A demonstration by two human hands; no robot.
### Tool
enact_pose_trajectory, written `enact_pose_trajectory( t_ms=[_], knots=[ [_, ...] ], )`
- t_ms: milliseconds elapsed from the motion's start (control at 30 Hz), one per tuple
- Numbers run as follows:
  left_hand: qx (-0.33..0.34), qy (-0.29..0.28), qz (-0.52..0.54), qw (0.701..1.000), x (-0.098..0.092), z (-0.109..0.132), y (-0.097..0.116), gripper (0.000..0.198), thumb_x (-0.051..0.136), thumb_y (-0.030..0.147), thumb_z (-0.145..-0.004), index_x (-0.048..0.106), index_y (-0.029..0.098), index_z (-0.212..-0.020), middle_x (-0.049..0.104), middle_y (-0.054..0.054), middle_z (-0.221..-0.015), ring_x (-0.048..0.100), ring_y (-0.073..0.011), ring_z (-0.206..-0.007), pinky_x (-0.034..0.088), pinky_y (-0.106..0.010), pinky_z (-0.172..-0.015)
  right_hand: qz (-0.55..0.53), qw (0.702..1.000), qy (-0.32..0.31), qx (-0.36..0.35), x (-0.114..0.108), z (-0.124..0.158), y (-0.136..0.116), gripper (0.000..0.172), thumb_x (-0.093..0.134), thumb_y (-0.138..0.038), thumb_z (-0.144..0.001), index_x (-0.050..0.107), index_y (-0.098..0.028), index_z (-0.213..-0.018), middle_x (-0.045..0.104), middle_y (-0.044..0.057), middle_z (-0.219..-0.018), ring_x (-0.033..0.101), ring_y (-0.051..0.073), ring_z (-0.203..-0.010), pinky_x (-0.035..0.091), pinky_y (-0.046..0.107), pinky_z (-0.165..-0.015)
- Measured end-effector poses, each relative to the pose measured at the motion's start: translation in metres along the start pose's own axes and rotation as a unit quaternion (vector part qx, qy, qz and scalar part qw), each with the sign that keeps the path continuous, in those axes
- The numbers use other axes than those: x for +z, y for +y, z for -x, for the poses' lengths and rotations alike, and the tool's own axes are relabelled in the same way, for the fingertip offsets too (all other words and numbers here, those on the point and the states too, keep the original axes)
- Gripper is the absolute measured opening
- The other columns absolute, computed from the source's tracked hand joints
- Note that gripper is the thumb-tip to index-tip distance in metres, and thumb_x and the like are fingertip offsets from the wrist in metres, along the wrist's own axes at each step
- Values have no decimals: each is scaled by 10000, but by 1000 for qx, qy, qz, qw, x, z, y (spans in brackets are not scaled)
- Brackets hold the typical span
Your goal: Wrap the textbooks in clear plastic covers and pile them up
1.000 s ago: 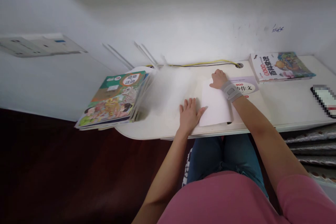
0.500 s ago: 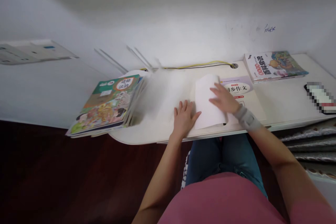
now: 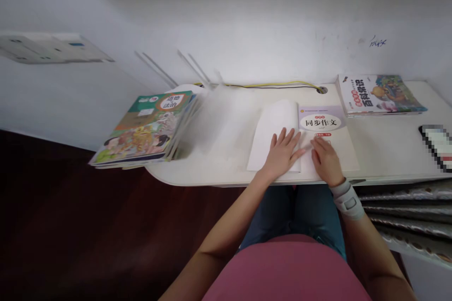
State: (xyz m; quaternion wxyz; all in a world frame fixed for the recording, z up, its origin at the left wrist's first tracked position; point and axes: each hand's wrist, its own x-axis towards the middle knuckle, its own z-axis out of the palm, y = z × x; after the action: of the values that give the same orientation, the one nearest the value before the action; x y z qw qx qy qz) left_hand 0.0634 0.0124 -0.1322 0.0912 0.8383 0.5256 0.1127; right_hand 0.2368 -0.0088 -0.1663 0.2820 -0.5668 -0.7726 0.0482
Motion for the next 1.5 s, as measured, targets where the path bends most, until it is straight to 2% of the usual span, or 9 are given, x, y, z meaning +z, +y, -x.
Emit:
enact_pose_trajectory(
  t_ms=[167, 367, 467, 700, 867, 967, 1100, 1333, 1500],
  knots=[
    [-3, 19, -68, 997, 14, 1, 9, 543, 344, 482, -941, 451, 195, -1389, 276, -137, -1542, 193, -414, -1410, 231, -647, -1078, 190, 980, -58, -11, -3, 11, 22, 499, 394, -387, -931, 512, -113, -1331, 463, 172, -1425, 422, 332, -1315, 348, 516, -1053],
    [-19, 23, -92, 995, 27, 13, 23, 534, 352, 417, -947, 405, 171, -1419, 320, -176, -1515, 273, -416, -1380, 275, -624, -1066, 195, 980, -47, -11, -6, 15, 27, 489, 377, -374, -934, 508, -127, -1335, 496, 144, -1404, 442, 294, -1305, 354, 479, -1054],
    [-22, 16, -83, 996, 20, 10, 20, 553, 340, 461, -946, 408, 180, -1417, 347, -167, -1503, 288, -401, -1378, 278, -620, -1065, 186, 982, -42, -10, -5, 15, 27, 484, 376, -374, -931, 500, -158, -1346, 496, 139, -1405, 441, 292, -1308, 356, 487, -1049],
    [-49, -38, -45, 997, -26, -66, -17, 686, 309, 610, -906, 303, 224, -1473, 184, -131, -1574, 126, -427, -1421, 195, -669, -1072, 184, 982, -52, 1, -6, 14, 26, 481, 366, -375, -937, 519, -140, -1328, 486, 141, -1413, 434, 292, -1312, 346, 479, -1057],
    [-111, -98, -1, 989, -19, -97, -20, 720, 392, 579, -887, 248, 209, -1488, 128, -178, -1576, 171, -509, -1377, 262, -726, -987, 178, 983, -43, 3, -5, 13, 27, 478, 383, -371, -929, 508, -166, -1342, 499, 132, -1404, 444, 290, -1303, 351, 483, -1052],
    [-136, -111, -3, 984, -9, -91, -23, 726, 387, 512, -905, 176, 161, -1505, 135, -208, -1567, 189, -490, -1380, 267, -698, -1004, 184, 982, -43, 0, -5, 13, 27, 473, 375, -377, -933, 515, -168, -1335, 501, 126, -1404, 443, 286, -1305, 351, 477, -1052],
    [-130, -110, -28, 985, -6, -76, -32, 686, 289, 520, -933, 230, 124, -1491, 174, -193, -1562, 145, -451, -1406, 196, -668, -1066, 191, 980, -47, 0, -5, 13, 27, 476, 365, -377, -937, 522, -149, -1325, 491, 133, -1412, 440, 284, -1307, 348, 467, -1053],
    [-10, -31, -79, 996, 18, -11, 4, 619, 280, 462, -961, 343, 71, -1436, 258, -213, -1526, 198, -334, -1424, 251, -527, -1120, 183, 983, -30, -10, -5, 14, 27, 477, 371, -377, -934, 502, -175, -1345, 493, 126, -1411, 451, 286, -1298, 356, 474, -1043],
    [-7, 16, -93, 996, 39, 19, 9, 571, 245, 387, -983, 370, 24, -1406, 349, -224, -1477, 290, -280, -1396, 295, -433, -1121, 187, 982, -27, -13, -5, 15, 27, 475, 355, -379, -941, 518, -153, -1325, 506, 129, -1398, 457, 289, -1293, 354, 471, -1045]
  ],
)
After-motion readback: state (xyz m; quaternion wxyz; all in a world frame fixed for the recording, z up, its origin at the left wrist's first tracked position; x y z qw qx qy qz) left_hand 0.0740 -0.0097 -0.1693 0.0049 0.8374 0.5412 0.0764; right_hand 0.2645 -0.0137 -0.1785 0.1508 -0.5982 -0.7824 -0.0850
